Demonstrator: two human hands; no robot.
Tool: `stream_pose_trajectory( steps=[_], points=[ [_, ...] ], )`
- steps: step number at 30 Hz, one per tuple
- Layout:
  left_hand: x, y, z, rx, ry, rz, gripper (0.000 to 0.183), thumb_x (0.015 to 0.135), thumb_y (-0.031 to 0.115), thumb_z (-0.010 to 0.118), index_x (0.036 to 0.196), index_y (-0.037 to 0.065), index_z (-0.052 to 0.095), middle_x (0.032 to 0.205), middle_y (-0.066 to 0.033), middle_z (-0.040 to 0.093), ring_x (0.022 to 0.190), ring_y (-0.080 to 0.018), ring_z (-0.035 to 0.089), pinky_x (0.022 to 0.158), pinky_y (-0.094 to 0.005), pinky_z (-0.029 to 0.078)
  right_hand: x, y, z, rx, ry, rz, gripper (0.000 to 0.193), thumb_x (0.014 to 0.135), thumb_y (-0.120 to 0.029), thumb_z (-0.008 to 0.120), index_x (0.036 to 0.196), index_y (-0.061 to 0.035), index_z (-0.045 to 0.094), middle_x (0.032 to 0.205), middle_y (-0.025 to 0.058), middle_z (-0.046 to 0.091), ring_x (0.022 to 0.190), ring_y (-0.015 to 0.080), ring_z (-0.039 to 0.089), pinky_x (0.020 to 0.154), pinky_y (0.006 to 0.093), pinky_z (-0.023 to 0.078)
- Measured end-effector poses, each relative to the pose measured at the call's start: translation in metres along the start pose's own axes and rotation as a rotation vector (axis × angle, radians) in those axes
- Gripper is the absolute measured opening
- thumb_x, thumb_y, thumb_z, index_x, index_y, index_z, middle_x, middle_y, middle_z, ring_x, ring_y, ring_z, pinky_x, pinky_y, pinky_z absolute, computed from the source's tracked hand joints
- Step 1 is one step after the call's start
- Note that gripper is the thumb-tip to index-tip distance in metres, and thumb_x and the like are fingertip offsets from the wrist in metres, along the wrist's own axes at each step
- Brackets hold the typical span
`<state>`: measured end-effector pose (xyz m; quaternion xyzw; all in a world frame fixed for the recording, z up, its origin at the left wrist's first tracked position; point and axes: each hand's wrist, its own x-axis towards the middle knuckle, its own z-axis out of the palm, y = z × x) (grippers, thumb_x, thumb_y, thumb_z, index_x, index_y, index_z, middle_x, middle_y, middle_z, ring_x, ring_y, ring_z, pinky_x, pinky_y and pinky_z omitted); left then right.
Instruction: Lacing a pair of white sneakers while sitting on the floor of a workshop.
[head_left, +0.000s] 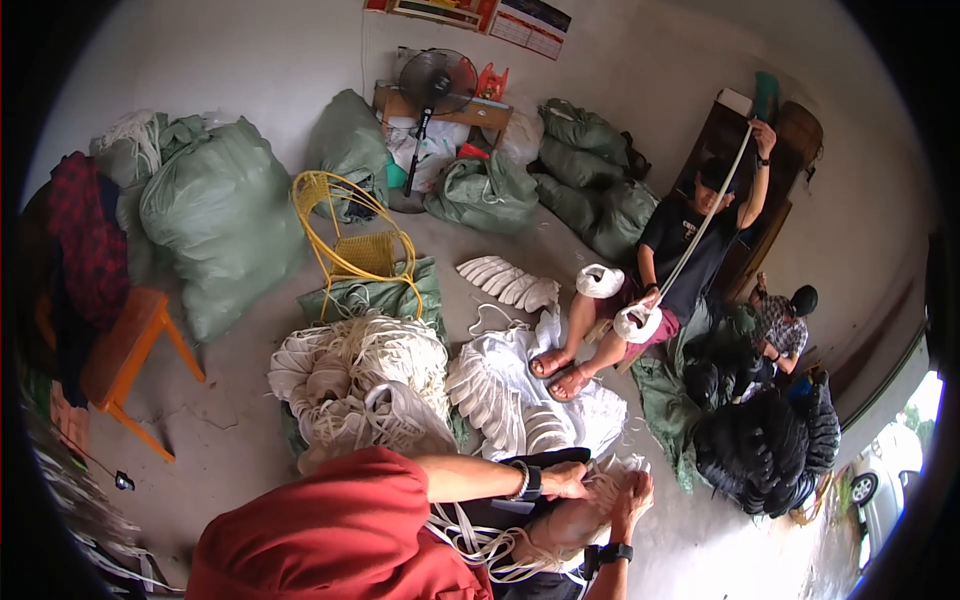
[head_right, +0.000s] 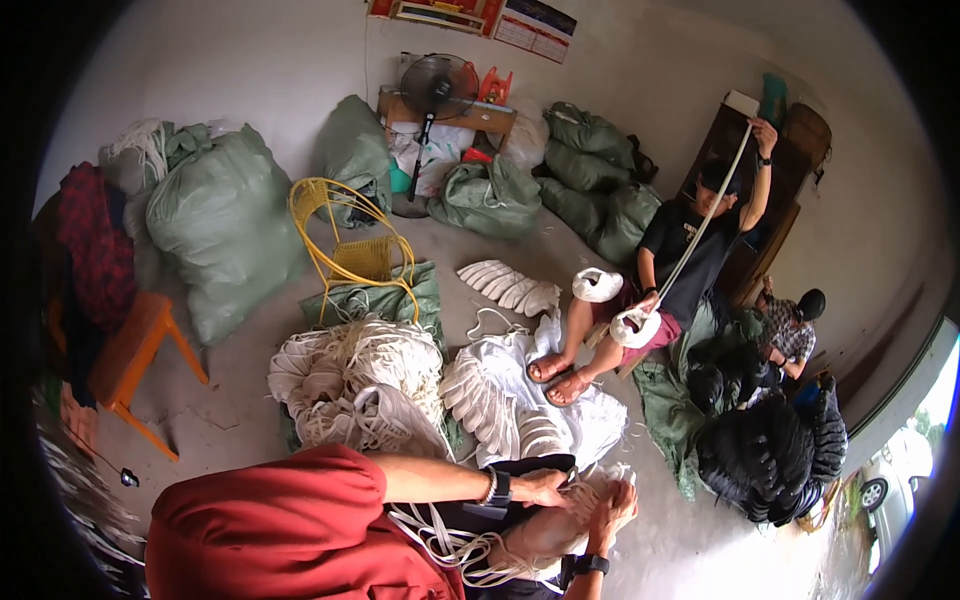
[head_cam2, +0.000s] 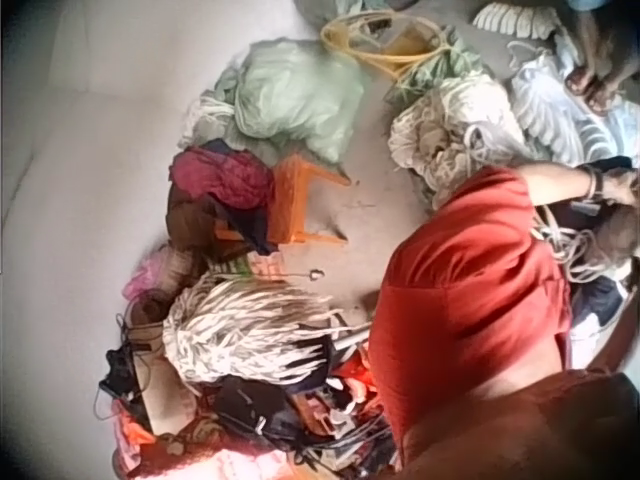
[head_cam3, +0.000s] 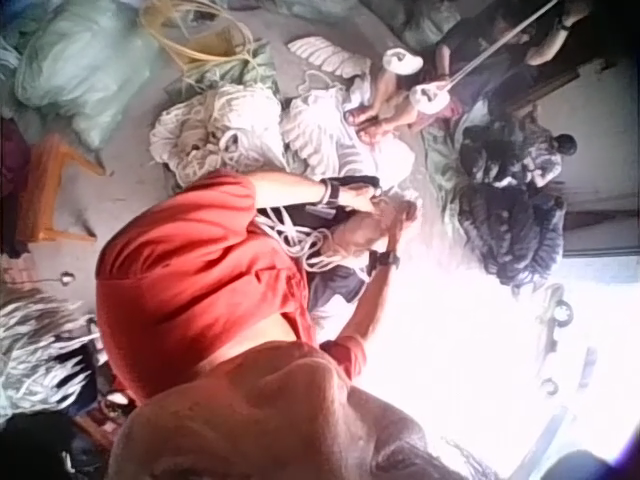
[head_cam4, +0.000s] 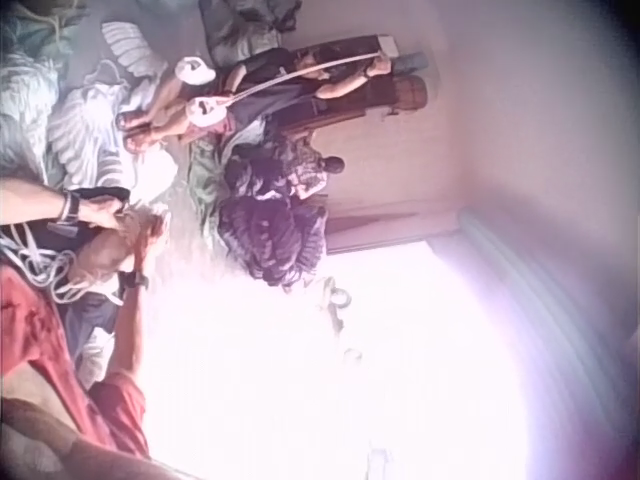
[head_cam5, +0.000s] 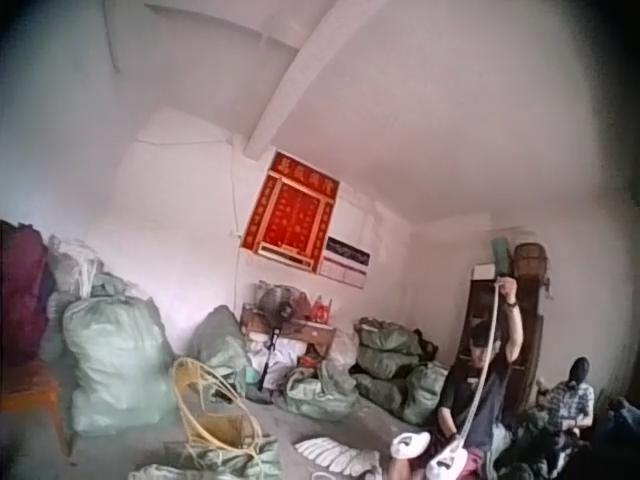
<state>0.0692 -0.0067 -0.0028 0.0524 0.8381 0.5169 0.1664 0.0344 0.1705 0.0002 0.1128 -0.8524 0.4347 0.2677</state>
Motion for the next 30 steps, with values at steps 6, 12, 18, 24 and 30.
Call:
stream_pose_trajectory(
  steps=[6,12,18,24,30],
  points=[
    [-0.016,-0.009,-0.041,-0.556,-0.215,-0.014,0.04,0.075,0.019,0.071,0.106,-0.001,0.054,0.058,-0.0014,0.05,0.036,-0.007,0.039,0.031,-0.0229,0.029,0.017,-0.011,-0.039,0.655,0.02,0.398,0.02,0.092,-0.02,0.06,0.086,-0.0014,0.065,0.079,-0.0008,0.061,0.073,0.0063,0.053,0.067,0.0208,0.041],
    [-0.015,-0.025,-0.092,-0.641,0.05,-0.046,0.018,0.084,0.012,0.061,0.099,0.005,0.055,0.048,0.0007,0.046,0.033,-0.0084,0.04,0.032,-0.0218,0.024,0.029,-0.014,-0.092,0.863,-0.062,0.424,0.025,0.093,-0.024,0.054,0.092,-0.0013,0.064,0.093,0.0075,0.067,0.093,0.0158,0.062,0.089,0.0331,0.044],
    [0.0,-0.015,-0.067,-0.545,-0.006,0.067,0.018,0.087,0.016,0.059,0.101,0.005,0.055,0.049,0.003,0.046,0.034,-0.0058,0.04,0.031,-0.0197,0.024,0.032,-0.024,-0.103,0.975,-0.092,0.579,0.019,0.094,-0.022,0.052,0.091,-0.0048,0.06,0.095,0.0075,0.064,0.091,0.0172,0.061,0.078,0.0294,0.046],
    [0.036,0.01,-0.026,-0.014,0.101,0.47,0.017,0.081,0.01,0.063,0.096,0.002,0.062,0.058,-0.0033,0.057,0.049,-0.0114,0.054,0.045,-0.0292,0.039,0.044,-0.021,-0.103,1.159,-0.038,0.656,0.014,0.092,-0.018,0.053,0.087,-0.0063,0.058,0.088,0.0051,0.061,0.089,0.0179,0.059,0.072,0.0275,0.045],
    [0.05,0.017,-0.02,0.188,0.156,0.586,0.009,0.079,0.01,0.064,0.081,0.003,0.059,0.065,-0.0125,0.061,0.061,-0.0253,0.061,0.056,-0.036,0.045,0.049,-0.002,-0.107,1.35,-0.007,0.703,0.007,0.091,-0.011,0.054,0.09,-0.0044,0.058,0.09,0.0079,0.062,0.093,0.0212,0.059,0.07,0.0274,0.05]
  ],
)
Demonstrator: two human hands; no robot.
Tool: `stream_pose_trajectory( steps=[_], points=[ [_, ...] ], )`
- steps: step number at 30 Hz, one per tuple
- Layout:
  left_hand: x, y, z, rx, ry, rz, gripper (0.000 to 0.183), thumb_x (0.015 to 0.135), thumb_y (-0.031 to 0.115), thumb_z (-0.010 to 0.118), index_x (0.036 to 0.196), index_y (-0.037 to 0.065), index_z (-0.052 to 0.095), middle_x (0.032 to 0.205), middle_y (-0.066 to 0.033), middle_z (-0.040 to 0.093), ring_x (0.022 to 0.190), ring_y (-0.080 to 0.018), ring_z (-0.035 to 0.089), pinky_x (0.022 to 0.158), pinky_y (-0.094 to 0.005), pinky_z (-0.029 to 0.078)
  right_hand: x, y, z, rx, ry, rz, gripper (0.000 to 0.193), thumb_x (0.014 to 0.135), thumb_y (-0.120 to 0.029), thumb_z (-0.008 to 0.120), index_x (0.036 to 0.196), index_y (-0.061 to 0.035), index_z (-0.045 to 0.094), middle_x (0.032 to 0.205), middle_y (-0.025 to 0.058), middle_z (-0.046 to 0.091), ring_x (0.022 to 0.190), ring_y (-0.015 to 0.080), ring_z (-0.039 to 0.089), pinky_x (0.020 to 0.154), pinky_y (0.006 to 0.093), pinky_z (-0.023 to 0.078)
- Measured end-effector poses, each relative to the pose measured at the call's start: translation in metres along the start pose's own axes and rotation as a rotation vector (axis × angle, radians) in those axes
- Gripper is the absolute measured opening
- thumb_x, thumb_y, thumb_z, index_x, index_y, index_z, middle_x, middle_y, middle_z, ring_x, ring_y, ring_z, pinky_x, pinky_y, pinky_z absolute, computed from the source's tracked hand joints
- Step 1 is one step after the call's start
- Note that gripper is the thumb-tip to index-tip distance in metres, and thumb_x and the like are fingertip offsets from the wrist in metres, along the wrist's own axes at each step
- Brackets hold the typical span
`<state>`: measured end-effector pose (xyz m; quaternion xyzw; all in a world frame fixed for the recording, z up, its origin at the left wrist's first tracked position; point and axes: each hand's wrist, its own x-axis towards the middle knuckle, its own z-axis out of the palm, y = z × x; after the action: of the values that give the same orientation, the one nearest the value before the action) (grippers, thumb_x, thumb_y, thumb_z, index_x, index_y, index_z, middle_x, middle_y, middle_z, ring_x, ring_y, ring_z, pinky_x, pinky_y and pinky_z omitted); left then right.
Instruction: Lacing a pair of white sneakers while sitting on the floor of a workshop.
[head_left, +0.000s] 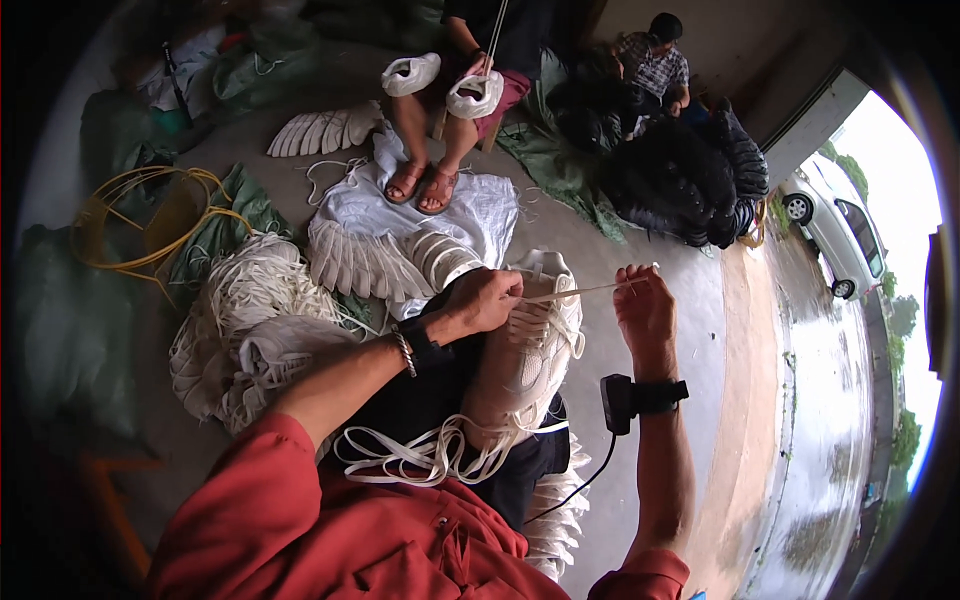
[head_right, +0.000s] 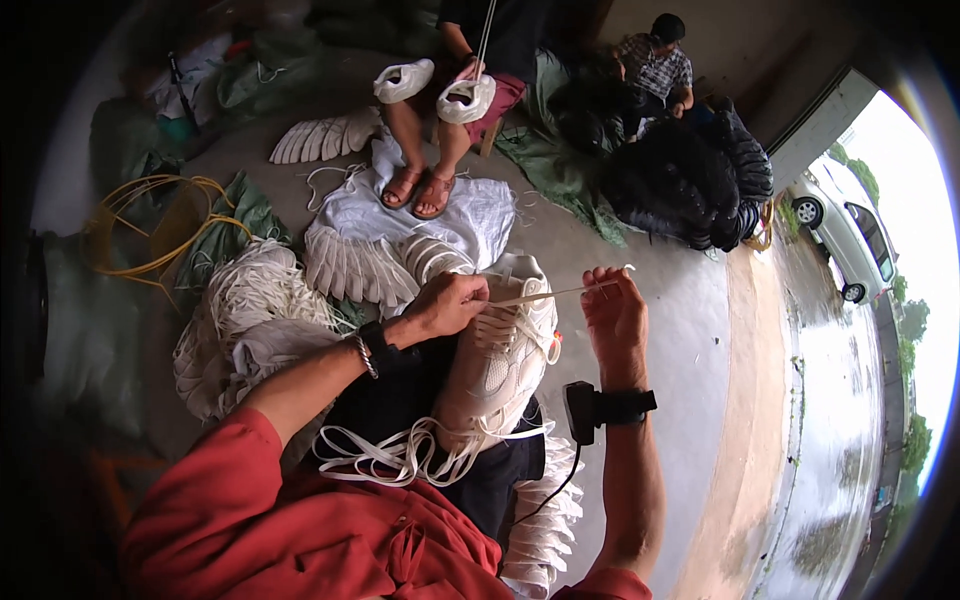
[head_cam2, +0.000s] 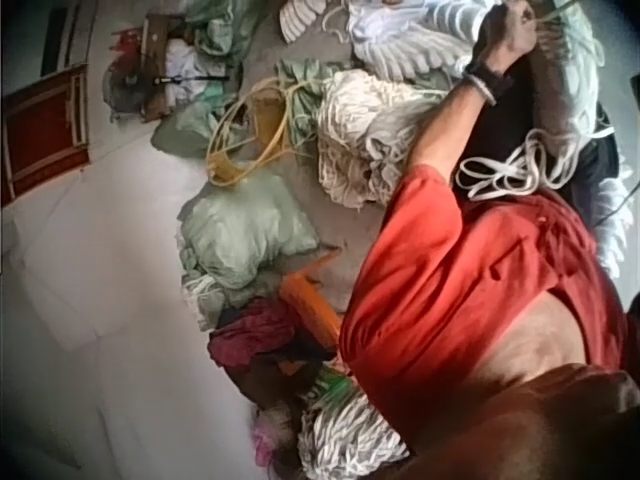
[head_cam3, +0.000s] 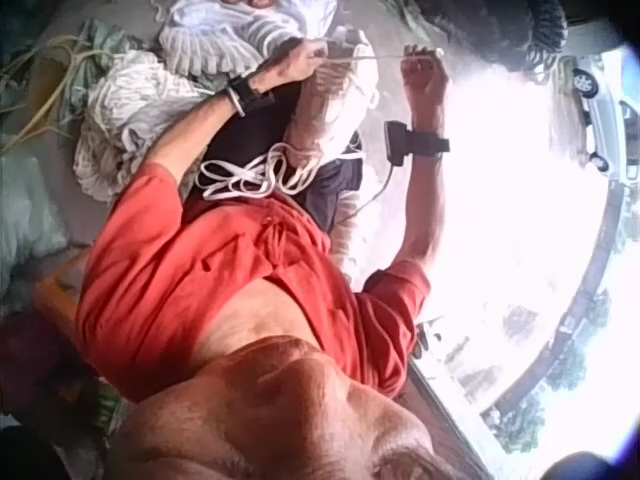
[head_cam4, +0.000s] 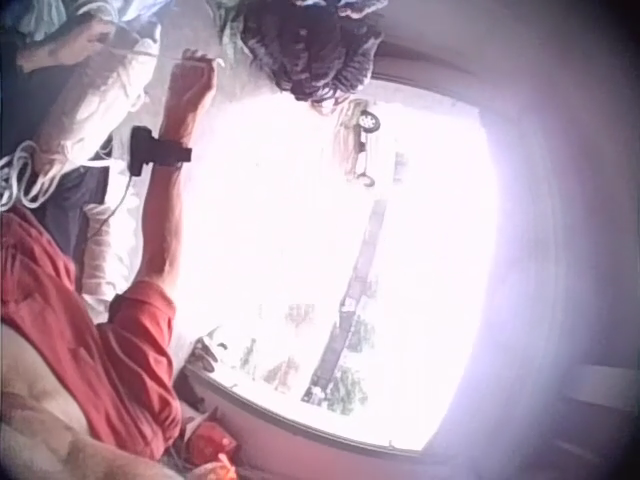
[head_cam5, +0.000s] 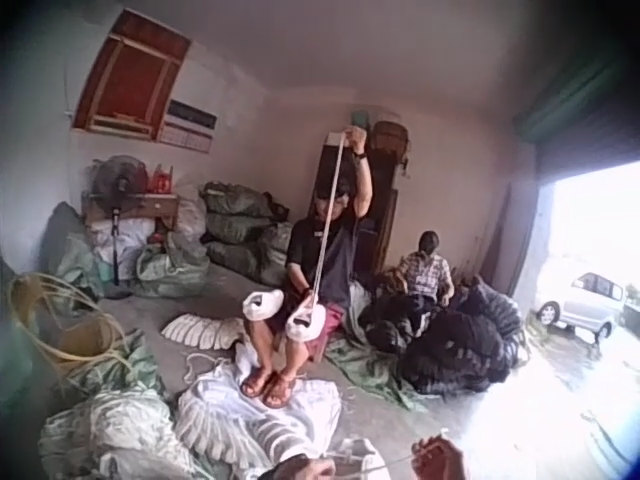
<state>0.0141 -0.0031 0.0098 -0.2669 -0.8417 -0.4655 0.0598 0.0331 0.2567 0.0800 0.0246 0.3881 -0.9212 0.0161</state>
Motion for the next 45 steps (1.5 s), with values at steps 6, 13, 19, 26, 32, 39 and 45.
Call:
stream_pose_trajectory(
  steps=[6,13,19,26,32,39,45],
  points=[
    [-0.009,-0.033,-0.011,-0.058,0.034,0.066,0.008,0.08,0.006,0.059,0.075,0.002,0.055,0.062,-0.0104,0.057,0.057,-0.0218,0.057,0.054,-0.0335,0.043,0.008,0.003,-0.037,-0.031,0.101,0.012,0.011,0.093,-0.013,0.05,0.086,-0.0069,0.056,0.081,0.0043,0.061,0.072,0.0156,0.058,0.064,0.0254,0.048],
    [-0.075,-0.179,-0.054,-0.099,0.191,-0.314,0.008,0.075,0.004,0.056,0.069,0.005,0.051,0.061,-0.0122,0.055,0.054,-0.0272,0.056,0.05,-0.0362,0.041,-0.008,-0.004,-0.057,-0.101,0.202,0.034,0.011,0.091,-0.012,0.053,0.085,-0.0046,0.058,0.08,0.0059,0.061,0.072,0.0171,0.058,0.063,0.0273,0.047],
    [-0.08,-0.146,-0.04,-0.02,0.411,-0.418,0.007,0.076,0.0,0.061,0.078,0.005,0.055,0.058,0.0004,0.049,0.054,-0.0067,0.045,0.048,-0.0256,0.036,-0.009,0.012,-0.015,-0.355,0.138,-0.032,0.015,0.092,-0.013,0.052,0.092,0.0003,0.059,0.075,0.0071,0.061,0.061,0.0147,0.056,0.054,0.0256,0.045],
    [-0.038,-0.017,-0.001,0.032,0.127,-0.089,0.018,0.074,0.017,0.064,0.084,0.003,0.058,0.067,-0.0151,0.06,0.063,-0.033,0.06,0.057,-0.041,0.045,-0.008,0.054,0.033,-1.376,-0.156,-0.126,0.019,0.086,-0.016,0.06,0.096,-0.0018,0.067,0.065,0.0061,0.061,0.056,0.011,0.056,0.052,0.0274,0.045],
    [-0.032,-0.01,0.001,0.034,0.234,-0.219,0.009,0.076,0.008,0.057,0.082,0.002,0.053,0.069,-0.0174,0.06,0.067,-0.036,0.061,0.058,-0.0408,0.046,-0.009,0.066,0.049,-1.99,-0.289,-0.383,0.015,0.079,-0.016,0.06,0.09,-0.0092,0.068,0.07,0.0195,0.062,0.064,0.0348,0.063,0.058,0.0414,0.049],
    [-0.038,-0.011,0.019,-0.314,0.511,-0.214,0.005,0.087,0.005,0.051,0.088,0.002,0.048,0.069,-0.0008,0.047,0.06,-0.0095,0.043,0.054,-0.0259,0.039,-0.015,0.049,0.041,-2.02,-0.243,-0.645,0.008,0.08,-0.01,0.057,0.082,-0.0057,0.051,0.06,0.0186,0.055,0.056,0.0403,0.057,0.05,0.0464,0.045],
    [-0.036,-0.017,0.037,-0.358,0.402,-0.217,0.009,0.085,0.007,0.054,0.091,0.001,0.05,0.071,-0.0023,0.053,0.06,-0.0095,0.047,0.054,-0.0262,0.04,-0.027,-0.011,0.004,-1.988,-0.008,-0.67,0.001,0.082,-0.007,0.055,0.081,-0.0066,0.055,0.063,0.0157,0.059,0.058,0.0366,0.059,0.053,0.0427,0.045]
  ],
)
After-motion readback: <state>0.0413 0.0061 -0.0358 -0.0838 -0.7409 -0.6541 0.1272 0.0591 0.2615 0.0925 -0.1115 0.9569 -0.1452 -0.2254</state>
